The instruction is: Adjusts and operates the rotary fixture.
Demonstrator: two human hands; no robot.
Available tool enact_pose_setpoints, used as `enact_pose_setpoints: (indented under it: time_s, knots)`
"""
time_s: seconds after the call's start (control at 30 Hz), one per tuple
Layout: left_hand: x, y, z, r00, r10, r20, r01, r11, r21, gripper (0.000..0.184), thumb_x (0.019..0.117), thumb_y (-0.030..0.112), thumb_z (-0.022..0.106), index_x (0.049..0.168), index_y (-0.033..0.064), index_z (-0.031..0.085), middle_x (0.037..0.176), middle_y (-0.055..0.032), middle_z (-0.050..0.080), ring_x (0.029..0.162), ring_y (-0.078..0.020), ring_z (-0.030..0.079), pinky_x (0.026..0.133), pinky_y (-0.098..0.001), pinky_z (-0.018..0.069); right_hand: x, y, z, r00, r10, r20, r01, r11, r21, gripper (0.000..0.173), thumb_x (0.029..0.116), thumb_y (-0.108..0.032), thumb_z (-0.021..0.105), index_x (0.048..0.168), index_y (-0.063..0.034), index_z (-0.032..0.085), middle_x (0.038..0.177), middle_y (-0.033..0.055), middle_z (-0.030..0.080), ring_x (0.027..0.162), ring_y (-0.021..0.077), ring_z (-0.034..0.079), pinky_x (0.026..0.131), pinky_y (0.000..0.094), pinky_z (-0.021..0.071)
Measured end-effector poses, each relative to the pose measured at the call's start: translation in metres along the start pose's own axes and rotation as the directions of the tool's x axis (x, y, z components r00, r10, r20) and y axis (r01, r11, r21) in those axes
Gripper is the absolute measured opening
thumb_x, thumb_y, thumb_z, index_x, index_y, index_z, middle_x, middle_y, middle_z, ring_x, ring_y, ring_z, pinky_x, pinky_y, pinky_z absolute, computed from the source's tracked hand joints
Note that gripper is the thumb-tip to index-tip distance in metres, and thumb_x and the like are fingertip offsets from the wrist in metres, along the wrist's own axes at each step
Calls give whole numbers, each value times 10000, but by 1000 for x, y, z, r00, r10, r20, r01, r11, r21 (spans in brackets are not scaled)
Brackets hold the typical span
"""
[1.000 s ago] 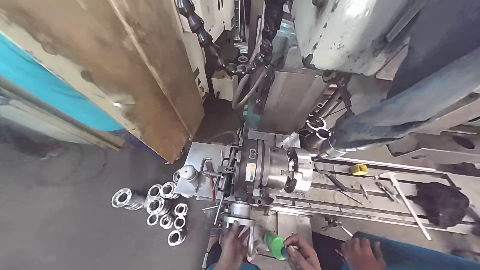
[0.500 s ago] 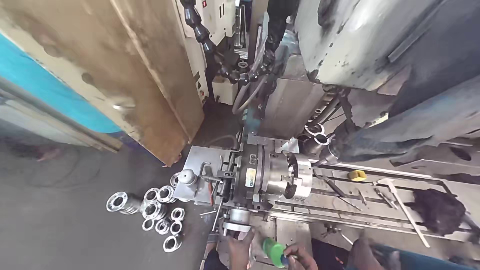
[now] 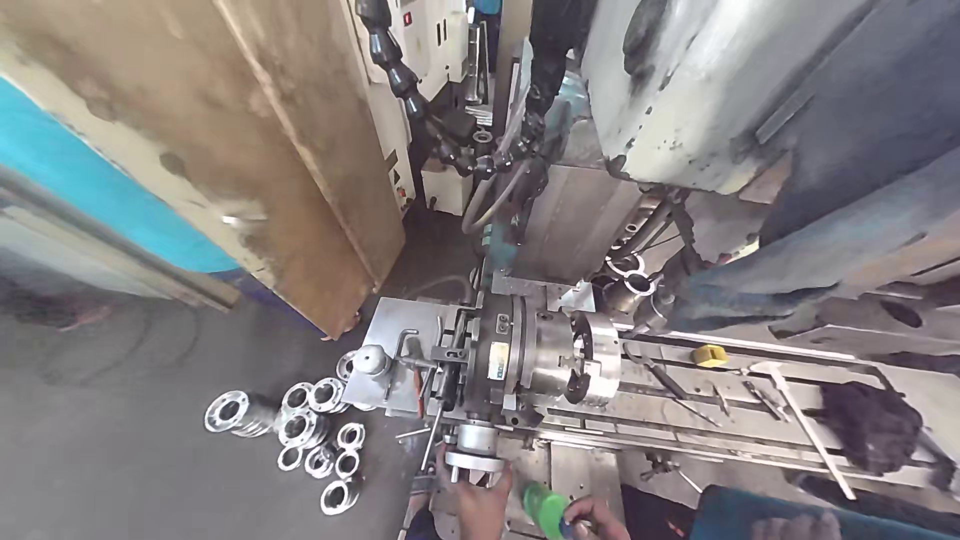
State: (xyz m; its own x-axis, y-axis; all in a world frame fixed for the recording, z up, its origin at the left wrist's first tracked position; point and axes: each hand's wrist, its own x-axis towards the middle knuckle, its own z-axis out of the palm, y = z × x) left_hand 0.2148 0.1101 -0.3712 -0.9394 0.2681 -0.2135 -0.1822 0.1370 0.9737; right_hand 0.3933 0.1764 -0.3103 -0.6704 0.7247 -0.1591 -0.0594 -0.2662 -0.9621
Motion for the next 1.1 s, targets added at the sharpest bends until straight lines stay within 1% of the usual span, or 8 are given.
enact_pose_setpoints:
  time_s: [0.23, 0.37, 0.43, 0.6, 0.73, 0.87, 1.0, 1.1]
  knots:
    - [1, -5, 1, 996, 81, -27, -80, 996, 44, 1363, 486, 205, 989, 1564, -6, 182, 1527, -309, 353, 1325, -330, 522, 1017, -438, 547, -1, 0, 1, 1000, 2, -10, -3, 1000, -14, 159, 1014, -224, 601, 1109, -138, 695, 923, -72, 697, 588, -32, 503, 512, 168, 433]
    - [2, -3, -8, 999, 32, 15, -32, 999, -27, 1365, 485, 111, 1011, 1567, 7, 186, 1522, -295, 376, 1278, -313, 571, 974, -435, 581, -1, -2, 8, 997, 4, -78, -8, 998, -62, 214, 984, -89, 548, 1171, -76, 651, 958, -29, 704, 590, -14, 517, 491, 174, 425]
    - [6, 2, -20, 997, -57, 53, 57, 998, -5, 1312, 535, 125, 1001, 1578, 38, 210, 1487, -256, 461, 1232, -300, 608, 977, -437, 576, 4, -5, 16, 986, 21, -164, -36, 996, -87, 258, 981, -51, 517, 1231, -49, 579, 895, -27, 672, 583, 9, 527, 497, 196, 451]
    - [15, 15, -28, 974, -178, 142, 193, 976, -100, 1183, 613, 138, 953, 1580, 107, 273, 1460, -210, 506, 1170, -278, 647, 917, -437, 604, 25, -14, 35, 947, 34, -320, -70, 993, -99, 177, 984, -8, 456, 1114, -21, 575, 683, -15, 561, 476, 47, 450, 435, 220, 409]
    - [17, 10, -28, 980, -143, 141, 154, 985, -71, 1124, 576, 188, 966, 1513, 71, 355, 1416, -186, 541, 1129, -245, 658, 881, -407, 611, 44, -17, 50, 938, 11, -346, -27, 999, -40, 172, 954, 5, 459, 1048, -25, 600, 666, -6, 567, 456, 47, 441, 411, 210, 391]
    - [18, 8, -29, 979, -133, 154, 134, 991, 2, 1106, 602, 245, 976, 1509, 99, 361, 1353, -181, 595, 1049, -241, 701, 846, -427, 631, 69, -18, 65, 927, -57, -372, 31, 997, -73, 199, 989, -17, 480, 1118, 2, 630, 779, 40, 650, 551, 79, 547, 469, 218, 458]
    - [23, 8, -34, 959, -172, 223, 175, 984, 6, 1114, 616, 260, 985, 1515, 121, 343, 1360, -181, 582, 1007, -255, 713, 801, -439, 647, 104, -14, 70, 908, -150, -392, 131, 988, -76, 220, 1007, -45, 488, 1134, 10, 660, 797, 42, 632, 543, 74, 499, 461, 214, 410]
    - [32, 9, -54, 922, -160, 353, 167, 986, 11, 1131, 637, 220, 948, 1561, 109, 305, 1452, -169, 532, 1130, -246, 682, 886, -415, 630, 125, -14, 73, 906, -230, -355, 210, 973, -93, 224, 1011, -59, 467, 1119, 5, 653, 756, 24, 604, 538, 69, 491, 463, 212, 408]
